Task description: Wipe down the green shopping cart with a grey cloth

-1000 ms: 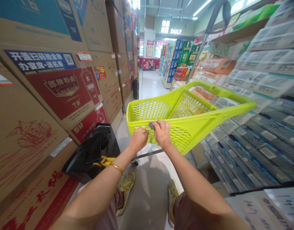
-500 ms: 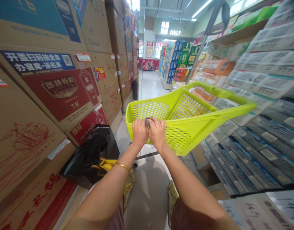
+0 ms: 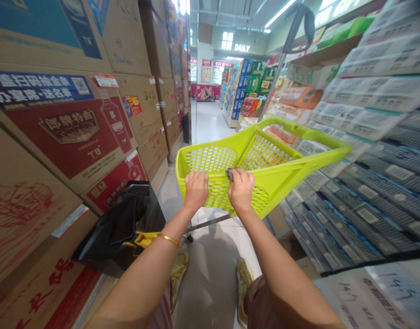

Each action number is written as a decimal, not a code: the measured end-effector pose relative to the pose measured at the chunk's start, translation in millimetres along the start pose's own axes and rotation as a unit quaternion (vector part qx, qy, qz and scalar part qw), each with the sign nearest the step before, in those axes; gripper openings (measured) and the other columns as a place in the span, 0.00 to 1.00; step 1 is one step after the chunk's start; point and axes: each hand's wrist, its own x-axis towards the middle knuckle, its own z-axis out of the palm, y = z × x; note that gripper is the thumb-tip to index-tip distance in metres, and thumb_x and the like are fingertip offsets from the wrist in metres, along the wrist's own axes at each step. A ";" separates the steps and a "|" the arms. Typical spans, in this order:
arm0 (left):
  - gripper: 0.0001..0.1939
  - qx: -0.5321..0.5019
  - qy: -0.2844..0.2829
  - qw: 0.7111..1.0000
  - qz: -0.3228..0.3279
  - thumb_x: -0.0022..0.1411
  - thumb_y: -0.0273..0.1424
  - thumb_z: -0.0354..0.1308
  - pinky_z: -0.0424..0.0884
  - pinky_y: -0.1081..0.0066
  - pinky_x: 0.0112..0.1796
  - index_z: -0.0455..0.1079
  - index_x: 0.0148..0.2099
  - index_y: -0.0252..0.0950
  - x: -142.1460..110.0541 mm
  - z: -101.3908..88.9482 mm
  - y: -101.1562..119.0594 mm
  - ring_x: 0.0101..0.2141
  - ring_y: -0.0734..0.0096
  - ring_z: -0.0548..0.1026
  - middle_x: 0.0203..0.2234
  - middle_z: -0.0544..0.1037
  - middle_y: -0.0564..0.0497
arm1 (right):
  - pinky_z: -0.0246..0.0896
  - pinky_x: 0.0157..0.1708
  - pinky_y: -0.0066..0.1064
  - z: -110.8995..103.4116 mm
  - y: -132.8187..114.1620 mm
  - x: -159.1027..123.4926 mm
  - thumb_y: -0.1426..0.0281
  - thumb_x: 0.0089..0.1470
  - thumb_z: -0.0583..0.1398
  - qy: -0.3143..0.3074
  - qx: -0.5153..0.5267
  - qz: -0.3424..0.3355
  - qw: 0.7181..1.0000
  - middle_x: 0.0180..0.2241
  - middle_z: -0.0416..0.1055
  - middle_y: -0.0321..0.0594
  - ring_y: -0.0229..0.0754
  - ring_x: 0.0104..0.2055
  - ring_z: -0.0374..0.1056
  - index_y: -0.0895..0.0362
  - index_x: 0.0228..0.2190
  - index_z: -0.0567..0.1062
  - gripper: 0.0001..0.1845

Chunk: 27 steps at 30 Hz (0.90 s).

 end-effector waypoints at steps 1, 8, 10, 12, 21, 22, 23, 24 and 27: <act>0.15 0.000 0.001 1.000 -0.003 0.67 0.31 0.39 0.57 0.64 0.38 0.66 0.34 0.37 0.1 0.5 1.1 0.35 0.62 0.65 0.30 0.72 0.47 | 0.50 0.43 0.38 1.7 -4.2 -1.1 0.77 0.53 0.50 0.000 0.016 0.011 1.000 0.44 0.69 0.46 0.46 0.44 0.57 0.57 0.44 0.72 0.18; 0.13 -0.017 -0.015 1.000 -0.018 0.65 0.28 0.40 0.58 0.64 0.39 0.65 0.34 0.37 0.6 -1.2 2.9 0.36 0.63 0.65 0.31 0.72 0.47 | 0.49 0.43 0.35 16.5 -52.2 -7.6 0.74 0.57 0.49 -0.068 0.076 -0.010 0.995 0.47 0.69 0.44 0.43 0.44 0.57 0.57 0.46 0.70 0.17; 0.12 -0.024 -0.016 0.999 -0.016 0.65 0.27 0.41 0.58 0.65 0.39 0.65 0.34 0.37 0.5 -2.3 0.7 0.36 0.63 0.65 0.31 0.72 0.47 | 0.49 0.43 0.35 17.1 -55.9 -7.2 0.74 0.57 0.49 -0.073 0.067 -0.025 0.995 0.47 0.69 0.43 0.43 0.43 0.57 0.57 0.47 0.70 0.17; 0.12 -0.020 -0.019 1.000 -0.008 0.64 0.27 0.41 0.58 0.64 0.38 0.65 0.35 0.37 0.4 -3.2 -1.8 0.36 0.63 0.65 0.32 0.72 0.47 | 0.50 0.42 0.35 15.7 -51.9 -5.6 0.75 0.56 0.50 -0.076 0.045 -0.053 0.995 0.47 0.69 0.42 0.44 0.42 0.56 0.55 0.47 0.70 0.18; 0.16 -0.010 -0.018 1.000 0.004 0.67 0.32 0.38 0.56 0.65 0.37 0.65 0.33 0.37 0.9 -3.0 -2.3 0.36 0.64 0.65 0.30 0.72 0.48 | 0.49 0.39 0.37 -0.7 -5.2 -0.4 0.75 0.54 0.51 -0.041 -0.046 -0.066 0.996 0.44 0.69 0.44 0.46 0.40 0.56 0.55 0.46 0.71 0.18; 0.16 -0.012 -0.017 1.000 0.002 0.67 0.32 0.38 0.56 0.65 0.37 0.65 0.33 0.37 1.0 -2.8 -1.8 0.35 0.64 0.65 0.30 0.72 0.48 | 0.49 0.39 0.37 -1.9 -2.6 -0.6 0.75 0.54 0.51 -0.031 -0.047 -0.050 0.997 0.44 0.69 0.45 0.46 0.40 0.56 0.55 0.46 0.71 0.19; 0.16 -0.012 -0.014 1.000 0.000 0.67 0.32 0.39 0.56 0.65 0.37 0.65 0.33 0.37 1.2 -2.5 -1.3 0.35 0.63 0.65 0.30 0.72 0.48 | 0.49 0.40 0.38 -2.3 -1.6 -1.1 0.75 0.54 0.51 -0.019 -0.046 -0.033 0.998 0.44 0.69 0.45 0.47 0.41 0.56 0.55 0.45 0.72 0.19; 0.16 -0.013 -0.011 1.000 -0.001 0.67 0.32 0.39 0.56 0.65 0.37 0.66 0.33 0.38 1.3 -2.1 -0.8 0.35 0.63 0.65 0.30 0.72 0.48 | 0.49 0.40 0.38 -2.1 -2.5 -1.8 0.75 0.53 0.51 -0.007 -0.042 -0.014 0.999 0.44 0.69 0.46 0.47 0.41 0.56 0.56 0.45 0.72 0.19; 0.15 -0.017 -0.006 1.000 -0.007 0.67 0.31 0.39 0.57 0.64 0.37 0.66 0.33 0.38 1.7 -1.3 0.4 0.35 0.63 0.65 0.29 0.72 0.48 | 0.49 0.41 0.38 2.4 -15.8 -5.3 0.75 0.54 0.50 0.005 -0.015 0.027 0.999 0.46 0.69 0.46 0.47 0.42 0.56 0.57 0.45 0.71 0.18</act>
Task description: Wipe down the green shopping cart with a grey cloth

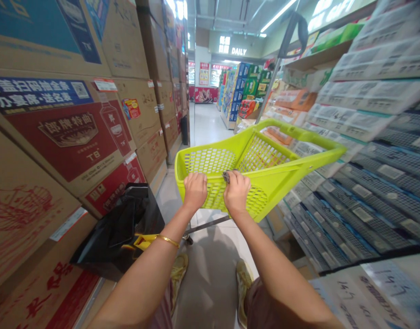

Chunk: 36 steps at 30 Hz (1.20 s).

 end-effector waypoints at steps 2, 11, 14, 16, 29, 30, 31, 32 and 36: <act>0.14 -0.004 -0.005 1.000 -0.002 0.66 0.31 0.40 0.57 0.64 0.38 0.66 0.33 0.38 0.2 0.1 0.1 0.35 0.63 0.65 0.29 0.72 0.48 | 0.50 0.41 0.37 4.1 -15.0 -3.8 0.74 0.55 0.50 -0.024 0.024 -0.008 0.999 0.47 0.68 0.45 0.46 0.42 0.56 0.56 0.46 0.71 0.18; 0.12 -0.014 -0.025 1.000 0.001 0.63 0.27 0.42 0.58 0.65 0.37 0.65 0.32 0.38 1.3 -4.0 -4.3 0.36 0.64 0.66 0.30 0.72 0.48 | 0.50 0.39 0.37 6.4 -30.6 -1.5 0.74 0.56 0.51 -0.093 -0.012 -0.112 0.989 0.48 0.68 0.44 0.45 0.41 0.57 0.53 0.49 0.68 0.19; 0.13 -0.017 -0.024 1.000 0.002 0.65 0.30 0.41 0.57 0.65 0.37 0.65 0.32 0.38 2.9 -4.2 -5.2 0.36 0.64 0.66 0.30 0.72 0.49 | 0.50 0.38 0.37 0.1 -16.0 3.9 0.74 0.56 0.51 -0.094 -0.046 -0.121 0.987 0.47 0.68 0.45 0.46 0.40 0.57 0.55 0.49 0.69 0.19; 0.14 -0.021 -0.023 0.999 -0.001 0.66 0.31 0.41 0.57 0.65 0.36 0.65 0.32 0.38 4.4 -4.0 -6.1 0.36 0.65 0.66 0.29 0.73 0.49 | 0.50 0.38 0.38 -5.5 -7.6 7.2 0.75 0.55 0.51 -0.085 -0.065 -0.115 0.988 0.45 0.69 0.46 0.47 0.40 0.56 0.56 0.48 0.69 0.19; 0.15 -0.021 -0.007 1.000 -0.017 0.65 0.31 0.42 0.58 0.66 0.35 0.62 0.26 0.38 8.0 -11.5 -19.5 0.33 0.65 0.67 0.26 0.72 0.49 | 0.49 0.37 0.37 -15.3 -20.3 8.8 0.77 0.53 0.53 -0.089 -0.066 -0.080 0.991 0.41 0.69 0.46 0.47 0.39 0.56 0.56 0.43 0.71 0.15; 0.15 -0.008 0.005 1.000 -0.022 0.64 0.31 0.42 0.58 0.65 0.36 0.62 0.26 0.38 8.1 -12.8 -18.0 0.33 0.65 0.67 0.26 0.72 0.49 | 0.49 0.37 0.37 -14.6 -23.1 8.0 0.77 0.53 0.53 -0.088 -0.064 -0.079 0.991 0.41 0.69 0.46 0.47 0.39 0.56 0.56 0.43 0.71 0.15; 0.15 0.005 0.016 1.000 -0.019 0.64 0.31 0.43 0.58 0.64 0.37 0.63 0.26 0.38 8.2 -13.9 -15.6 0.33 0.64 0.67 0.25 0.72 0.48 | 0.49 0.37 0.37 -14.1 -25.8 7.4 0.76 0.54 0.53 -0.087 -0.063 -0.080 0.991 0.41 0.69 0.46 0.47 0.39 0.56 0.56 0.43 0.71 0.14; 0.15 0.015 0.025 1.000 -0.008 0.64 0.31 0.43 0.59 0.63 0.38 0.64 0.27 0.37 8.2 -14.7 -12.3 0.34 0.63 0.67 0.26 0.72 0.48 | 0.49 0.38 0.37 -13.8 -28.1 6.9 0.75 0.55 0.53 -0.087 -0.063 -0.084 0.991 0.41 0.69 0.45 0.46 0.39 0.56 0.56 0.43 0.71 0.14; 0.12 -0.021 -0.012 0.997 0.076 0.62 0.26 0.42 0.60 0.64 0.41 0.67 0.36 0.37 7.1 -13.5 2.3 0.37 0.63 0.68 0.32 0.73 0.47 | 0.50 0.38 0.37 -14.3 -33.9 4.9 0.74 0.57 0.51 -0.100 -0.060 -0.101 0.988 0.43 0.69 0.45 0.46 0.40 0.57 0.56 0.45 0.70 0.16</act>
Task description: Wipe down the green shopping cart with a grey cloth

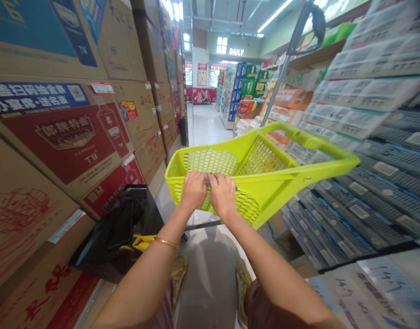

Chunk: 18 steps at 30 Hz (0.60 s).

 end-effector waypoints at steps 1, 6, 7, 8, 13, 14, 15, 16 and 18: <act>0.12 -0.007 -0.009 1.000 -0.006 0.62 0.25 0.41 0.61 0.64 0.41 0.67 0.36 0.36 -0.1 1.3 2.1 0.37 0.63 0.67 0.32 0.73 0.47 | 0.50 0.38 0.37 -0.4 -0.4 -0.7 0.74 0.57 0.51 -0.004 0.001 -0.005 1.000 0.44 0.69 0.45 0.45 0.40 0.57 0.56 0.46 0.69 0.16; 0.14 -0.002 -0.031 0.999 0.015 0.65 0.27 0.40 0.60 0.65 0.39 0.66 0.35 0.36 -2.7 4.5 0.9 0.35 0.63 0.67 0.31 0.72 0.47 | 0.49 0.39 0.37 -5.0 9.9 -6.7 0.74 0.57 0.50 -0.007 -0.013 -0.017 1.000 0.47 0.68 0.45 0.45 0.42 0.56 0.55 0.49 0.68 0.18; 0.14 -0.001 -0.032 0.999 0.024 0.66 0.29 0.39 0.60 0.65 0.39 0.66 0.36 0.36 -3.1 4.2 0.0 0.35 0.64 0.66 0.31 0.72 0.47 | 0.48 0.39 0.37 -7.0 15.1 -8.3 0.73 0.57 0.50 -0.005 -0.020 -0.013 1.000 0.48 0.68 0.45 0.45 0.42 0.56 0.55 0.49 0.68 0.18; 0.15 -0.001 -0.033 0.999 0.031 0.67 0.30 0.39 0.59 0.65 0.39 0.66 0.37 0.36 -3.2 3.8 -0.5 0.35 0.64 0.66 0.31 0.72 0.48 | 0.48 0.39 0.37 -9.2 21.3 -9.9 0.73 0.57 0.50 -0.001 -0.027 -0.005 1.000 0.48 0.68 0.45 0.45 0.42 0.56 0.56 0.49 0.68 0.18; 0.15 -0.007 -0.037 0.999 0.030 0.68 0.31 0.39 0.58 0.66 0.38 0.66 0.36 0.37 -1.8 4.8 4.0 0.35 0.65 0.66 0.30 0.72 0.49 | 0.47 0.40 0.38 -19.1 52.4 -17.3 0.74 0.56 0.50 0.041 -0.045 0.083 0.995 0.48 0.68 0.45 0.47 0.43 0.55 0.56 0.47 0.70 0.18; 0.15 -0.005 -0.034 0.999 0.024 0.67 0.31 0.39 0.58 0.66 0.38 0.66 0.35 0.37 -1.5 5.8 5.9 0.34 0.65 0.66 0.30 0.72 0.49 | 0.47 0.40 0.38 -19.4 55.5 -18.2 0.74 0.56 0.50 0.050 -0.043 0.097 0.993 0.48 0.68 0.45 0.48 0.43 0.55 0.56 0.47 0.70 0.18; 0.15 -0.002 -0.031 0.999 0.017 0.67 0.31 0.39 0.57 0.65 0.38 0.66 0.35 0.37 -1.3 6.9 8.1 0.34 0.65 0.66 0.29 0.72 0.49 | 0.47 0.40 0.38 -18.8 56.6 -18.8 0.75 0.56 0.49 0.057 -0.038 0.107 0.992 0.48 0.68 0.46 0.48 0.43 0.55 0.56 0.47 0.70 0.19; 0.15 0.001 -0.028 1.000 0.011 0.67 0.30 0.40 0.57 0.65 0.38 0.66 0.35 0.36 -1.3 8.1 10.3 0.34 0.65 0.66 0.29 0.72 0.48 | 0.47 0.40 0.39 -17.2 55.9 -19.1 0.75 0.56 0.49 0.061 -0.030 0.112 0.991 0.48 0.68 0.46 0.48 0.43 0.54 0.56 0.47 0.70 0.19; 0.14 0.004 -0.022 1.000 0.003 0.67 0.30 0.40 0.57 0.65 0.38 0.66 0.35 0.36 -1.8 10.3 14.6 0.34 0.64 0.66 0.29 0.72 0.48 | 0.48 0.40 0.39 -11.7 49.3 -18.9 0.75 0.55 0.49 0.062 -0.011 0.112 0.992 0.48 0.67 0.47 0.48 0.43 0.54 0.57 0.47 0.70 0.19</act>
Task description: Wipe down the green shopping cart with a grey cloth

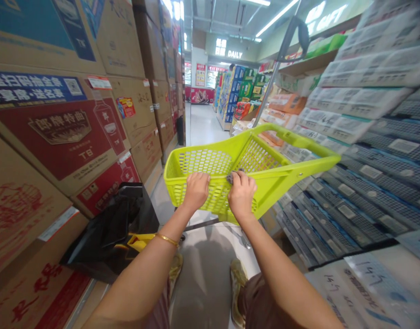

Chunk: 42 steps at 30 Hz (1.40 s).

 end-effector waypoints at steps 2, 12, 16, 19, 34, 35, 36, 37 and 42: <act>0.14 0.000 0.004 1.000 -0.002 0.67 0.30 0.40 0.57 0.64 0.38 0.66 0.34 0.36 -0.8 1.6 3.8 0.34 0.64 0.65 0.29 0.72 0.48 | 0.48 0.40 0.39 7.1 -11.5 -2.6 0.75 0.56 0.49 -0.009 0.020 -0.009 1.000 0.49 0.67 0.48 0.48 0.44 0.54 0.57 0.47 0.70 0.19; 0.13 -0.011 0.021 0.999 0.022 0.66 0.27 0.40 0.58 0.65 0.38 0.67 0.39 0.36 -2.7 3.6 1.3 0.35 0.64 0.66 0.31 0.73 0.48 | 0.49 0.40 0.37 15.9 -23.3 -3.0 0.73 0.58 0.49 -0.057 0.011 -0.130 0.990 0.51 0.66 0.44 0.46 0.42 0.55 0.54 0.52 0.67 0.21; 0.14 0.001 0.023 0.999 0.026 0.67 0.29 0.40 0.57 0.65 0.37 0.67 0.37 0.36 -3.3 3.3 -1.8 0.34 0.64 0.66 0.30 0.73 0.48 | 0.48 0.41 0.37 2.2 8.2 4.0 0.73 0.57 0.50 -0.053 -0.024 -0.135 0.989 0.50 0.67 0.43 0.45 0.43 0.55 0.53 0.52 0.67 0.21; 0.13 -0.001 0.020 0.999 0.025 0.67 0.29 0.41 0.57 0.65 0.37 0.67 0.37 0.36 -3.5 4.1 -1.3 0.34 0.65 0.65 0.30 0.72 0.49 | 0.47 0.41 0.37 -4.4 27.1 6.8 0.75 0.56 0.50 -0.035 -0.041 -0.092 0.994 0.50 0.68 0.42 0.45 0.43 0.55 0.53 0.50 0.68 0.21; 0.13 0.001 0.037 0.999 -0.007 0.65 0.28 0.41 0.57 0.64 0.37 0.66 0.34 0.37 -2.8 4.7 5.2 0.34 0.64 0.66 0.29 0.73 0.48 | 0.50 0.41 0.39 16.4 -33.0 -5.7 0.75 0.57 0.49 -0.052 0.054 -0.030 0.997 0.51 0.65 0.46 0.47 0.43 0.55 0.55 0.50 0.68 0.20; 0.13 -0.004 0.035 0.999 -0.008 0.65 0.27 0.41 0.57 0.64 0.37 0.66 0.34 0.37 -3.0 5.0 4.8 0.34 0.64 0.66 0.29 0.73 0.48 | 0.50 0.41 0.39 18.0 -38.2 -6.7 0.74 0.57 0.49 -0.059 0.058 -0.037 0.996 0.51 0.65 0.47 0.47 0.43 0.55 0.56 0.50 0.68 0.20; 0.13 -0.009 0.034 0.999 -0.008 0.64 0.26 0.41 0.58 0.64 0.38 0.66 0.35 0.37 -3.1 5.2 4.3 0.34 0.64 0.66 0.30 0.73 0.48 | 0.51 0.41 0.39 19.3 -42.0 -7.3 0.74 0.58 0.49 -0.065 0.059 -0.043 0.995 0.51 0.65 0.47 0.47 0.43 0.55 0.56 0.51 0.67 0.20; 0.13 -0.011 0.031 0.999 -0.007 0.64 0.25 0.41 0.58 0.64 0.38 0.66 0.35 0.37 -3.2 5.2 3.6 0.34 0.64 0.66 0.30 0.73 0.48 | 0.51 0.41 0.39 20.0 -44.0 -7.3 0.73 0.58 0.49 -0.070 0.058 -0.049 0.995 0.51 0.65 0.48 0.47 0.44 0.55 0.56 0.51 0.67 0.20; 0.13 -0.003 0.013 1.000 0.012 0.65 0.26 0.41 0.58 0.64 0.38 0.67 0.38 0.36 -3.2 3.1 0.9 0.35 0.64 0.66 0.31 0.72 0.47 | 0.51 0.41 0.38 11.7 -27.2 0.8 0.75 0.57 0.49 -0.100 0.033 -0.124 0.987 0.50 0.66 0.46 0.46 0.43 0.56 0.54 0.52 0.66 0.21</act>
